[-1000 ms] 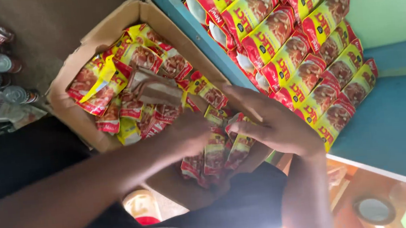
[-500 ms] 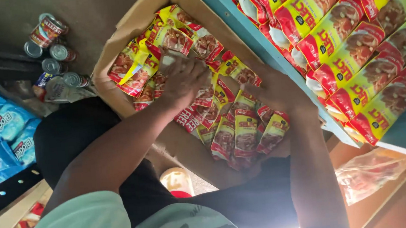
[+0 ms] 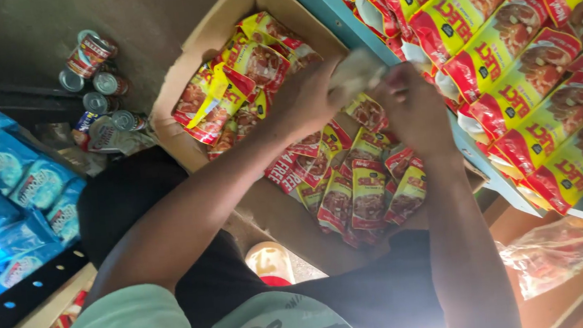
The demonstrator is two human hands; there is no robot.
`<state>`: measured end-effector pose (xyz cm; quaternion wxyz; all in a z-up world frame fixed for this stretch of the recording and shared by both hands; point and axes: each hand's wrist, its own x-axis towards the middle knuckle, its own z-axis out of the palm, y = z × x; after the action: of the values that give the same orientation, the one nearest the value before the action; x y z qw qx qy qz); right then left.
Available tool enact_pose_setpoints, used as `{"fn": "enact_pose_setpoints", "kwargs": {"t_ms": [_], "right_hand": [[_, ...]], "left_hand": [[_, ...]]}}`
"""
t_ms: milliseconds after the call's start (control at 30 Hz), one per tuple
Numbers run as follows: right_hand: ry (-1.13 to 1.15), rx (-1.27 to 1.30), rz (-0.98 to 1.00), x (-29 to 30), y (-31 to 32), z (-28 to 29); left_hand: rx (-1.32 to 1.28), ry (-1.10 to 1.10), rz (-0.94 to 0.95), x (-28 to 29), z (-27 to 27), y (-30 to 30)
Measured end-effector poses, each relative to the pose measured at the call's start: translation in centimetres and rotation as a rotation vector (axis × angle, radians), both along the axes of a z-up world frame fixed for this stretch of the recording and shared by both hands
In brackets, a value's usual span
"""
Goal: Wiping down individual sauce packets with a cloth and organizing them onto a grocery store shelf.
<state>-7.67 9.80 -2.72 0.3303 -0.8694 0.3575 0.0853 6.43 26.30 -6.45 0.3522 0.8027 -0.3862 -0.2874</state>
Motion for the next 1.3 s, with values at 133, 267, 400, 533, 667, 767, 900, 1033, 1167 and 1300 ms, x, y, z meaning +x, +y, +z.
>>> {"fn": "enact_pose_setpoints", "kwargs": {"t_ms": [133, 267, 400, 533, 667, 767, 900, 1033, 1167, 1300], "right_hand": [[-0.368, 0.606, -0.276, 1.6, 2.1, 1.6], [-0.623, 1.028, -0.318, 2.5, 3.9, 2.3], [-0.761, 1.215, -0.361, 1.3, 2.3, 1.1], [-0.666, 1.211, -0.305, 0.4, 1.8, 1.7], [-0.549, 1.067, -0.250, 0.2, 1.5, 1.7], [-0.257, 0.662, -0.118, 1.3, 2.8, 2.7], [0.284, -0.008, 0.408, 0.2, 4.1, -0.3], [0.919, 0.155, 0.614, 1.2, 9.2, -1.9], [0.676, 0.229, 1.084, -3.1, 12.0, -9.6], [0.627, 0.112, 1.288, -6.1, 13.2, -13.3]], "left_hand": [[-0.402, 0.128, 0.114, -0.3, 3.5, -0.6], [-0.530, 0.372, 0.117, -1.6, 3.9, -1.3], [-0.509, 0.920, 0.199, 0.1, 6.4, -1.1], [-0.255, 0.956, 0.084, 0.7, 9.5, 0.5], [-0.465, 0.546, 0.109, 0.8, 7.6, 0.9], [-0.560, 0.584, 0.186, 1.7, 7.2, 1.1], [-0.600, 0.686, 0.271, 3.0, 8.7, 1.6], [-0.613, 0.607, 0.275, 3.2, 8.3, 1.8], [-0.663, 0.505, 0.275, 3.5, 8.1, 2.0], [-0.702, 0.611, 0.298, 3.9, 8.0, 1.9]]}}
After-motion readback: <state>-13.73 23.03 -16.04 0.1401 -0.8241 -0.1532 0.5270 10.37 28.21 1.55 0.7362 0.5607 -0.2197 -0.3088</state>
